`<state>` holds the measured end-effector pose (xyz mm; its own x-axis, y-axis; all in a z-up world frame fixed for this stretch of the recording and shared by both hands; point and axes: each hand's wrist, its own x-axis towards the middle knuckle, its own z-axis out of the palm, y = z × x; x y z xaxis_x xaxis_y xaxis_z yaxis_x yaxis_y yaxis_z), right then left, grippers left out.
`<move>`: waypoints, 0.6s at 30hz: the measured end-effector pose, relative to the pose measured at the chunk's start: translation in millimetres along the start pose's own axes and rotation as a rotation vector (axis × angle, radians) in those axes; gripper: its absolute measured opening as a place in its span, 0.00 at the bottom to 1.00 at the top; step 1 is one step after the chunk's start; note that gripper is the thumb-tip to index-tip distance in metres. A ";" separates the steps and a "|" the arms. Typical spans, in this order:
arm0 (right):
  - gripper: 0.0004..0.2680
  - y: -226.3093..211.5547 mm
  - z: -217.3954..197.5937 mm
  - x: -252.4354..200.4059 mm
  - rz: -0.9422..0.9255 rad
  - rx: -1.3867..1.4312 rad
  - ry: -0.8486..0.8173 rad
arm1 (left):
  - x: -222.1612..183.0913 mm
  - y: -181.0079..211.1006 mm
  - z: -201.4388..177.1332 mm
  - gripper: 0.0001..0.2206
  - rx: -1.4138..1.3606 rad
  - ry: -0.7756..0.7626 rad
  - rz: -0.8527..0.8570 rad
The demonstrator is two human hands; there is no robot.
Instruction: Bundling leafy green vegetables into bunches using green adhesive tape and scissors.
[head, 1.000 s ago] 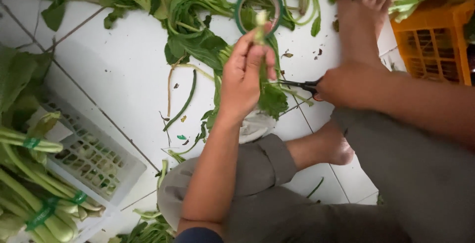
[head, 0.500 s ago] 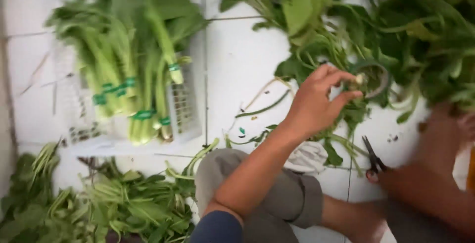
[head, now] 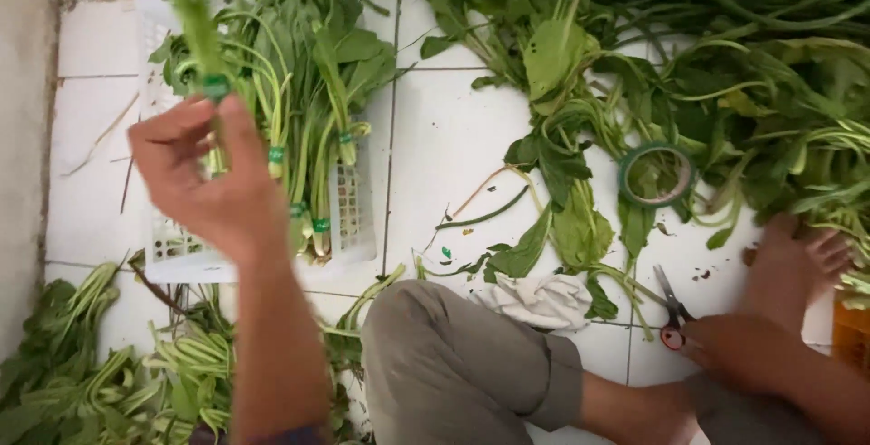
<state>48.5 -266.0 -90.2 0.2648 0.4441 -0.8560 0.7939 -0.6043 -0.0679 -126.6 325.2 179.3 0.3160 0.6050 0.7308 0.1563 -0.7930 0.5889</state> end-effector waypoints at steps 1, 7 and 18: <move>0.12 -6.5 -13.5 -2.9 0.008 0.006 0.001 | -0.8 -6.0 -10.3 0.12 -0.010 -0.004 0.002; 0.13 -17.6 -29.9 -15.6 -0.044 0.026 0.014 | -36.5 -67.0 -49.4 0.07 0.627 -0.439 -0.042; 0.12 -23.3 -33.5 -12.7 -0.049 -0.023 0.041 | -71.1 -5.7 9.0 0.12 0.156 -0.268 -0.065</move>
<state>45.1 -235.4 -60.5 0.2470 0.5002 -0.8299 0.8188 -0.5658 -0.0973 -141.6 286.1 120.8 0.5326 0.6310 0.5641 0.3193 -0.7670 0.5565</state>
